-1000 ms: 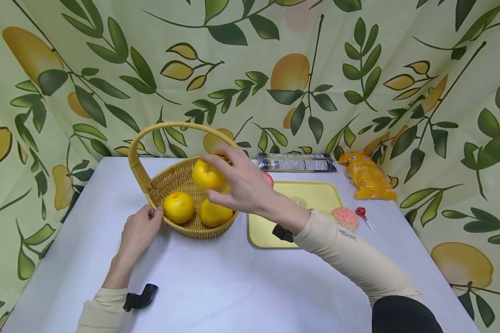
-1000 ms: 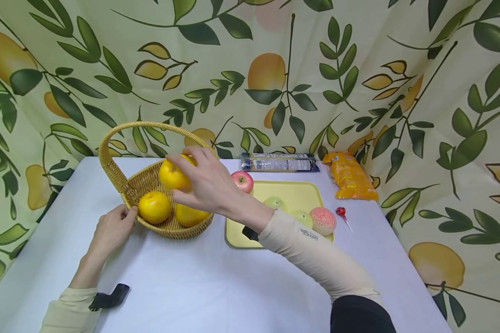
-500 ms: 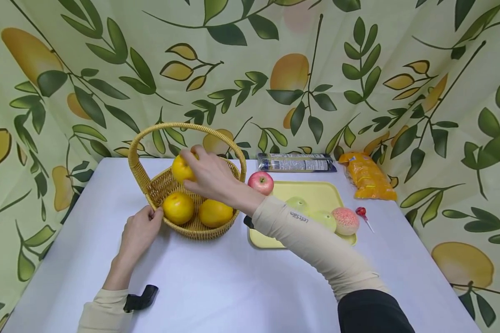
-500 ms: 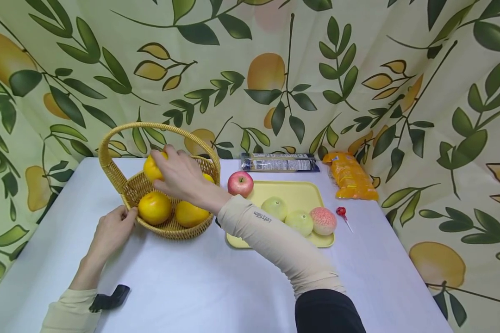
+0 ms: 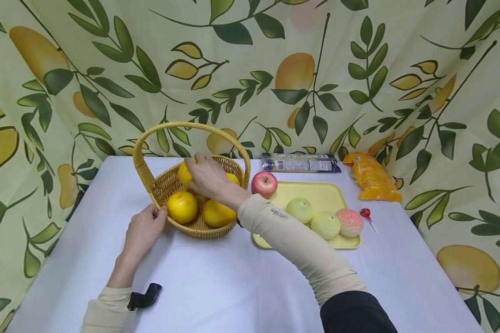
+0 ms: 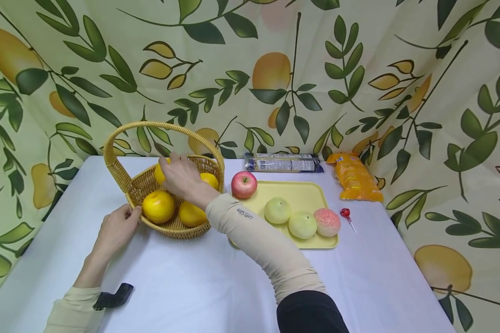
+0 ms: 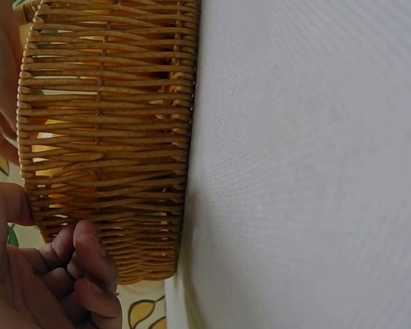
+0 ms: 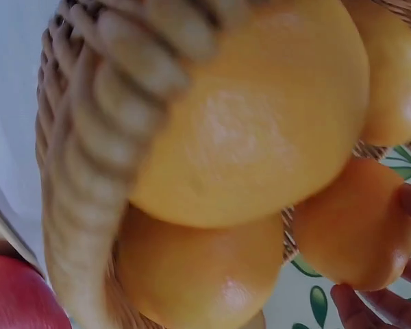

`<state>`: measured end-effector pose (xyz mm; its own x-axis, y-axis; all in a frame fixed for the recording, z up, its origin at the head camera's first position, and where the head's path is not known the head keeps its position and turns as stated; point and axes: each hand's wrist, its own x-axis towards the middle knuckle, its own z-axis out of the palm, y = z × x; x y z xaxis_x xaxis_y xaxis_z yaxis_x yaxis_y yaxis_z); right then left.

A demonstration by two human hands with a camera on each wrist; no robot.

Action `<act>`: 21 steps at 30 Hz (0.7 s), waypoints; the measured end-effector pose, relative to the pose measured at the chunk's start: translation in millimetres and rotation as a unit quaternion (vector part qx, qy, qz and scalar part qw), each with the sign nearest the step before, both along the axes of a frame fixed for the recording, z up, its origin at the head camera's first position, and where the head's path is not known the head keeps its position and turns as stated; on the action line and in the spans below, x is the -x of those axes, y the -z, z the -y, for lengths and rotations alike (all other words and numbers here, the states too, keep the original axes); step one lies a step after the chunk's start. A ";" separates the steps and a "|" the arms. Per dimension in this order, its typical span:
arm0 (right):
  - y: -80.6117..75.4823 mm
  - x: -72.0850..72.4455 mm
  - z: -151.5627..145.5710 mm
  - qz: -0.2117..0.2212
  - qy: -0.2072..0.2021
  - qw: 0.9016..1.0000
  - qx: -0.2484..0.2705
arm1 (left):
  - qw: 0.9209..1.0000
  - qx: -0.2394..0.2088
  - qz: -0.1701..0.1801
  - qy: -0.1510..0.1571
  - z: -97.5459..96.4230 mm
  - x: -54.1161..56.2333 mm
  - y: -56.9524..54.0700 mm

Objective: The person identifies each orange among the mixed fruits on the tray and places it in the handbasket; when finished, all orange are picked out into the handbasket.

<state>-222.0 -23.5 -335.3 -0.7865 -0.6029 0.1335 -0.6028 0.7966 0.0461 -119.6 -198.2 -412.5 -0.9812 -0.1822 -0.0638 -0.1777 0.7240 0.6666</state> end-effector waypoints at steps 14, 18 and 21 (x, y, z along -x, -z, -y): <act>15.7 -0.6 7.4 0.085 -0.002 0.995 -0.056 | 1.000 0.000 0.006 -0.002 -0.3 0.0 -1.6; 17.3 -1.2 8.6 0.101 -0.004 0.992 -0.074 | 1.000 0.000 0.006 -0.002 -0.3 0.2 -1.3; 16.9 -1.7 8.8 0.103 -0.004 0.991 -0.082 | 1.000 0.001 0.006 -0.002 -0.4 0.3 -1.3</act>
